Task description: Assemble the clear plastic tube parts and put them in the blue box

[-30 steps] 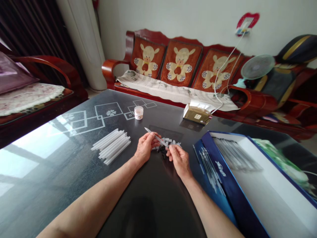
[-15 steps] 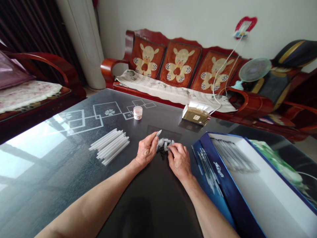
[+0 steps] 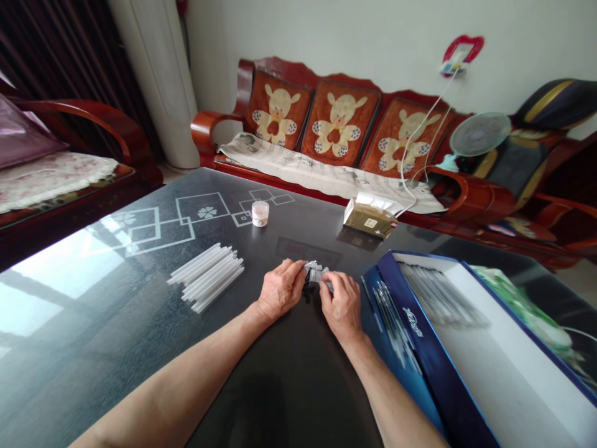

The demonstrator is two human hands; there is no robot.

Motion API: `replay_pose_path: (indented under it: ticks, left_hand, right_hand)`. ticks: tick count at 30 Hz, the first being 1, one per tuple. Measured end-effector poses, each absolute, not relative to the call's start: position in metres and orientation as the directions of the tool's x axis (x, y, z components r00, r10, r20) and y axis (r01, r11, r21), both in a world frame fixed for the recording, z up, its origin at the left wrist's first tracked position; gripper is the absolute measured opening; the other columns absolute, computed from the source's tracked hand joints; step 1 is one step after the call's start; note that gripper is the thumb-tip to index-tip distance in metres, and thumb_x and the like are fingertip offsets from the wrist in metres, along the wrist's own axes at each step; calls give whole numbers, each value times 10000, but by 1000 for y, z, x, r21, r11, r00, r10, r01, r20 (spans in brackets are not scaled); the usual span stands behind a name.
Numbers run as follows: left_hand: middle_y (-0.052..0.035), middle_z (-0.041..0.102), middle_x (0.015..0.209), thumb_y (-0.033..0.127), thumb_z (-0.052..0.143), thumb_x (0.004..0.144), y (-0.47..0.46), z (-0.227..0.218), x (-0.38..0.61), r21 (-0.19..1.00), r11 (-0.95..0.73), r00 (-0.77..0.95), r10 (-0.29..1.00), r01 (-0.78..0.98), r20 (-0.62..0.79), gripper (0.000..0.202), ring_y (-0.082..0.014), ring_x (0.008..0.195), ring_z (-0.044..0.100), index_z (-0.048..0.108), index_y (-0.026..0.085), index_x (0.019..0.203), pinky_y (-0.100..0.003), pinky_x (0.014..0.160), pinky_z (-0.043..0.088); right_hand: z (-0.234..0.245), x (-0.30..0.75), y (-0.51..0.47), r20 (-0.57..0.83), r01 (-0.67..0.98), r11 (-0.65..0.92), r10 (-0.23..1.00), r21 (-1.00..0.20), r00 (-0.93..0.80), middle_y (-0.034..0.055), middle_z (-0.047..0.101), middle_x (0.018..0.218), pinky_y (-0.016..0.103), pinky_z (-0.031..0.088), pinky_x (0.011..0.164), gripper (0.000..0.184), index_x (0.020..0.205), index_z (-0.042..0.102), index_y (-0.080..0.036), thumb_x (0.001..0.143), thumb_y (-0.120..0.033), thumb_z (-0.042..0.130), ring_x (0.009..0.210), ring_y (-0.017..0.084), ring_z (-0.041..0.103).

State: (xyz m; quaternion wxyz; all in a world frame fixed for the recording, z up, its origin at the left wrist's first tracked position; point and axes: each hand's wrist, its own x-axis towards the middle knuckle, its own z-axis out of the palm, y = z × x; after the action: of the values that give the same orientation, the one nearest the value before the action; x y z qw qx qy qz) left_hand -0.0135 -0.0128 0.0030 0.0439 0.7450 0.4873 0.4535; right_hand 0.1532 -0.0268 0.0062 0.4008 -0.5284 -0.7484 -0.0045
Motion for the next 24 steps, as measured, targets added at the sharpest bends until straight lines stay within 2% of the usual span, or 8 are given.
replay_pose_path:
  ticks: [3,6,8,10,12,15,20,24]
  left_hand:
    - [-32,633,812,326,417,963,-14,3,-12,442,-528,194,773,725,604,310,-134,748,630,596,199,1181,-202,654,494]
    - [-16,636,811,343,406,970,-16,3,-11,391,-546,272,776,741,569,329,-125,730,631,572,242,1235,-190,621,474]
    - [-18,644,839,337,395,974,-17,4,-11,379,-557,301,776,739,554,340,-123,739,635,551,249,1263,-189,620,468]
    - [-19,646,850,333,387,976,-17,3,-10,375,-562,314,776,737,546,348,-125,743,637,537,253,1280,-192,618,465]
    - [-17,640,835,338,380,977,-17,2,-11,369,-565,320,774,738,546,350,-127,727,635,537,257,1280,-195,604,460]
    - [-18,631,820,340,374,978,-17,1,-11,361,-569,328,771,739,546,348,-125,711,631,544,259,1271,-192,593,456]
    - [-21,632,826,323,399,966,-17,3,-11,364,-560,336,785,744,520,327,-132,730,641,557,256,1244,-194,595,457]
    - [-41,660,893,330,415,960,-17,5,-11,416,-547,311,802,726,510,305,-146,772,649,571,216,1196,-216,635,476]
  right_hand:
    - [9,153,-24,562,550,437,824,-712,74,81,615,1015,334,466,791,274,1135,604,-199,910,-306,490,898,191,582]
    - [9,150,-21,304,133,283,934,-950,188,35,629,949,291,489,696,346,1170,590,-239,869,-405,557,804,156,593]
    - [8,148,-19,141,-148,172,970,-974,199,4,637,860,262,484,631,363,1103,597,-239,801,-434,644,736,135,593]
    - [7,146,-17,51,-319,116,977,-940,206,-5,644,836,239,478,596,373,1019,596,-229,727,-423,723,718,124,603]
    - [7,144,-16,13,-383,91,979,-919,201,-3,658,850,230,481,586,374,971,589,-224,689,-403,759,720,121,615]
    - [7,142,-16,3,-393,74,984,-917,178,0,670,848,237,490,585,358,945,583,-226,685,-397,760,711,123,621]
    - [4,140,-19,22,-354,71,990,-933,142,1,670,857,236,494,609,328,930,601,-217,693,-381,759,730,122,624]
    - [0,140,-20,62,-287,94,991,-953,117,-3,660,860,237,492,640,299,947,610,-212,728,-368,739,744,118,616]
